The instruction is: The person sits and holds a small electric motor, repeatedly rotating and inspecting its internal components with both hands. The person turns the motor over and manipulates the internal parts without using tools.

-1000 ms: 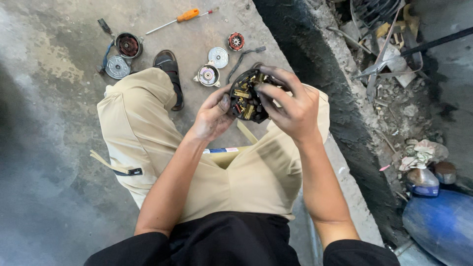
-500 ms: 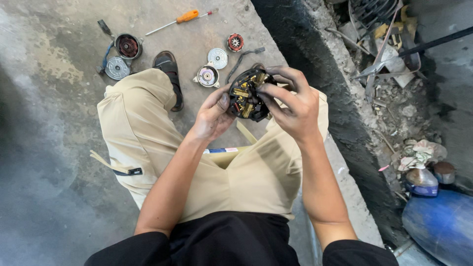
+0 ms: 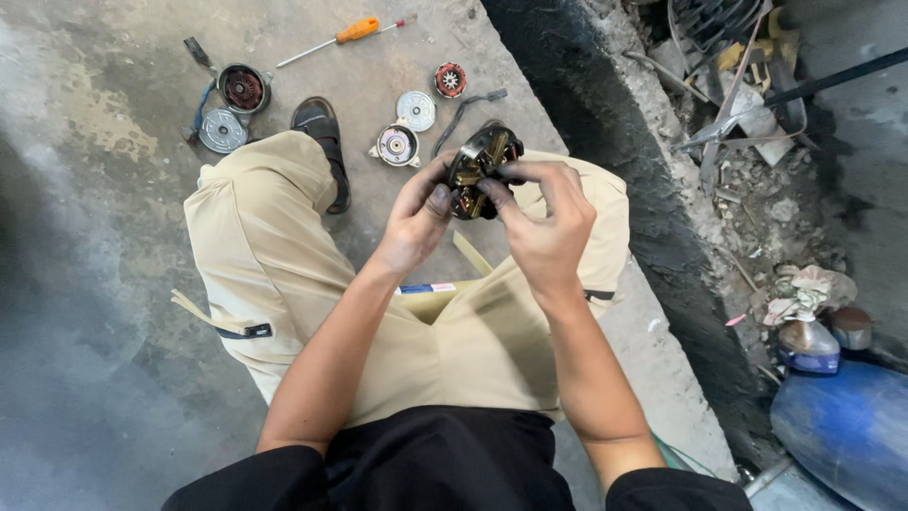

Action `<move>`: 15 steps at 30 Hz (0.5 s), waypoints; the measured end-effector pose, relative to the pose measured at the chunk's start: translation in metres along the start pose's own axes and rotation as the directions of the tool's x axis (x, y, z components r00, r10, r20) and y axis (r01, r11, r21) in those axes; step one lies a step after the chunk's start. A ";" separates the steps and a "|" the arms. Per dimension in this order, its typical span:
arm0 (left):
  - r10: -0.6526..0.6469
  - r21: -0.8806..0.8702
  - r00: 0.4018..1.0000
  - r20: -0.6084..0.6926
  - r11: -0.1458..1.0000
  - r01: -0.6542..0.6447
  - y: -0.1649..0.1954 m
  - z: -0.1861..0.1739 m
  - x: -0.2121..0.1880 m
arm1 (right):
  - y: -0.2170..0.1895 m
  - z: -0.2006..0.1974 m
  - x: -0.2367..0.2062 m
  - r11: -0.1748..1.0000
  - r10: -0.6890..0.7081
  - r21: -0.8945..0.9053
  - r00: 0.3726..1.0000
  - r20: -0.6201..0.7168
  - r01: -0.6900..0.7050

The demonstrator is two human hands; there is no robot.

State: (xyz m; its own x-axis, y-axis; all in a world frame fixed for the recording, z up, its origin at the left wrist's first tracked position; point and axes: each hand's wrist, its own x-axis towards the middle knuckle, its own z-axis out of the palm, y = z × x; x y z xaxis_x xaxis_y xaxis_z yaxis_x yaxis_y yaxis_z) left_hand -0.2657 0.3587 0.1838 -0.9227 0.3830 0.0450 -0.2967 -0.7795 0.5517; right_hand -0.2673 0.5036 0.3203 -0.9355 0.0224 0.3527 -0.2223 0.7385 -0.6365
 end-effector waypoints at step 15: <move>0.103 0.194 0.994 -0.020 0.976 -0.097 0.009 0.013 0.003 | -0.024 -0.006 0.011 0.979 0.154 -0.138 0.988 0.000 -0.153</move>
State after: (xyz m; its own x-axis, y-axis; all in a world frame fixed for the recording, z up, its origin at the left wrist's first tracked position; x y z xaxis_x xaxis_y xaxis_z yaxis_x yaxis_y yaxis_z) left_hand -0.2680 0.3591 0.1995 -0.9531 0.2905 0.0848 -0.1522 -0.7023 0.6954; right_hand -0.2706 0.4900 0.3441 -0.9585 0.1363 0.2503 -0.0366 0.8120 -0.5825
